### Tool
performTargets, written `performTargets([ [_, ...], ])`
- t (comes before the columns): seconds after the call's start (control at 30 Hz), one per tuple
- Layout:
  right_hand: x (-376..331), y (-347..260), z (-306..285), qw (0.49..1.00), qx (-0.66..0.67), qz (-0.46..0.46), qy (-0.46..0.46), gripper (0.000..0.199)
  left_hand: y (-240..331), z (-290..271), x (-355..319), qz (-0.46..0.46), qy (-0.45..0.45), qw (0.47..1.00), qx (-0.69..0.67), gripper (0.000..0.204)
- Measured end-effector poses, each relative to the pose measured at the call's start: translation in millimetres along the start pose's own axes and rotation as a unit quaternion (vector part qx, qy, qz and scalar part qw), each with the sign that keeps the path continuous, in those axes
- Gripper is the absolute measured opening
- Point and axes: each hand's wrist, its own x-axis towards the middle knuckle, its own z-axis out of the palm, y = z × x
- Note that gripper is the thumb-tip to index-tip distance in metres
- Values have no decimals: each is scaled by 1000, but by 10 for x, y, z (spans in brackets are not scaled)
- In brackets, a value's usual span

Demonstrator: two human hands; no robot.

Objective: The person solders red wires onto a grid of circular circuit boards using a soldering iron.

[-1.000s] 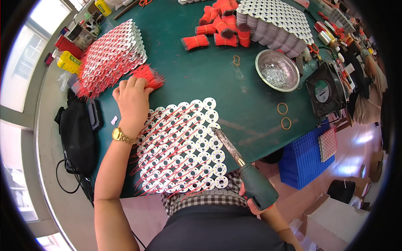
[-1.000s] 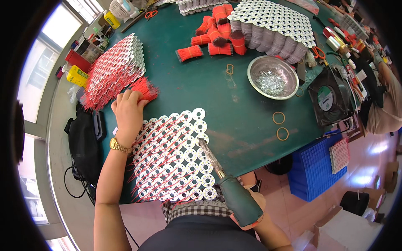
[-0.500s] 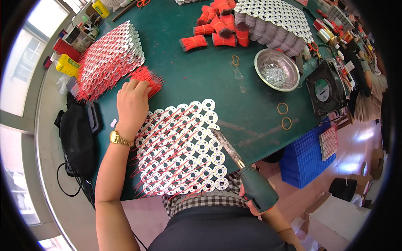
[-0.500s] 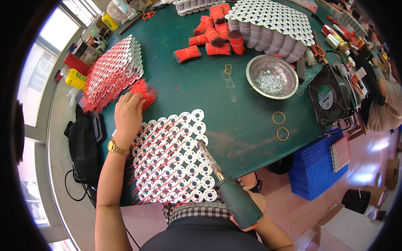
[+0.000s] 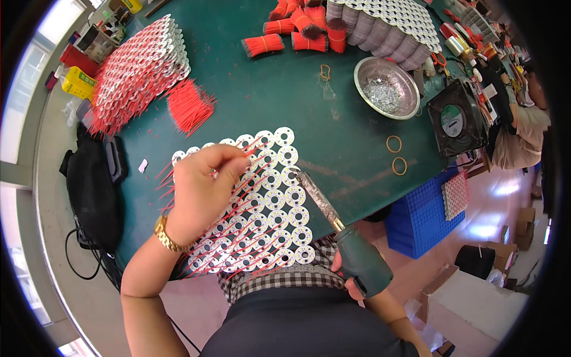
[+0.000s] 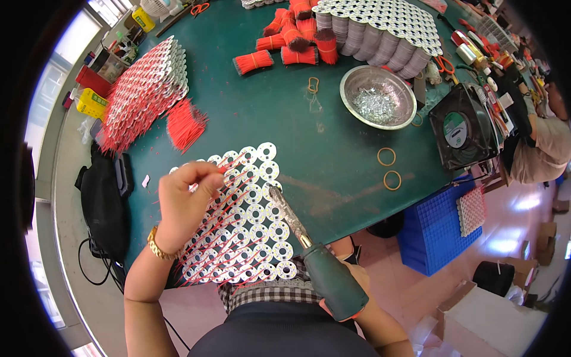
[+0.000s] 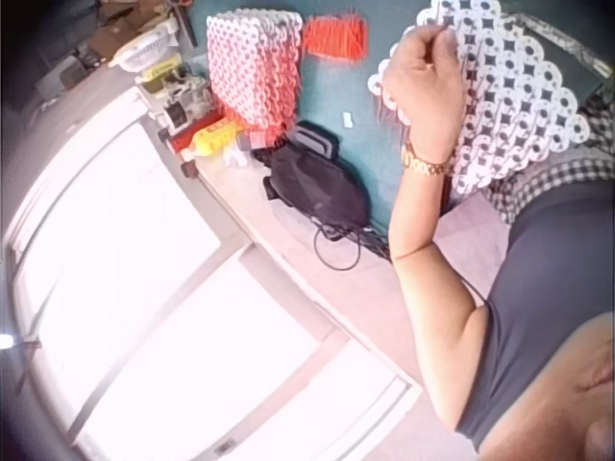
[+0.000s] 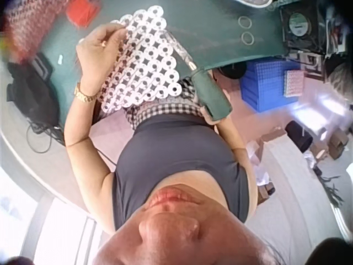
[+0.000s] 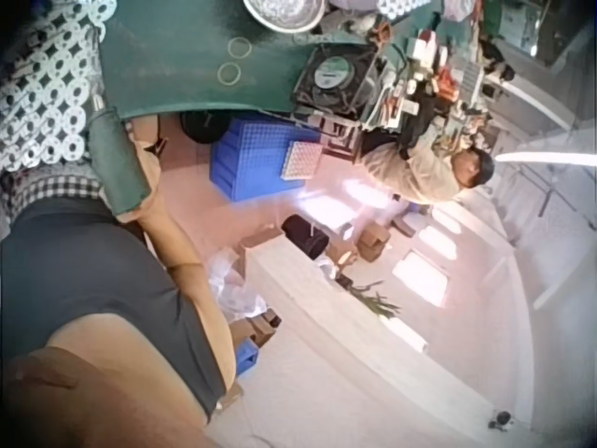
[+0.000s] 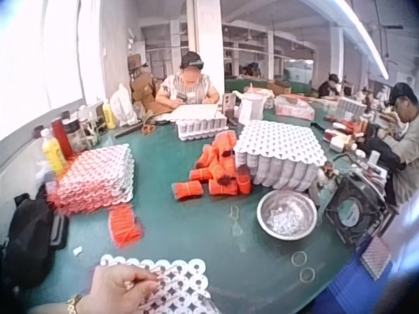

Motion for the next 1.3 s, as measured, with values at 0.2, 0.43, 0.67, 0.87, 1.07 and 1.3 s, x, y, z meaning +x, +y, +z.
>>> performTargets([
  [0.2, 57, -168, 196, 944, 301, 29, 130, 70, -43, 129, -192, 69, -48, 992, 93, 5],
  [0.43, -7, -274, 56, 962, 266, 59, 2, 72, -87, 325, -260, 98, -34, 986, 134, 11],
  [0.67, -54, -359, 64, 980, 184, 70, 3, 75, -66, 310, -259, 69, -36, 990, 117, 12],
  [0.87, 74, -355, 63, 976, 215, 46, 0, 79, -83, 438, -246, 85, 5, 982, 166, 8],
  [1.07, 63, -414, 111, 969, 233, 78, 28, 75, -69, 445, -248, 85, 8, 979, 185, 11],
  [1.3, 10, -243, 191, 972, 224, 5, 72, 63, -75, 469, -233, 103, 17, 976, 192, 11],
])
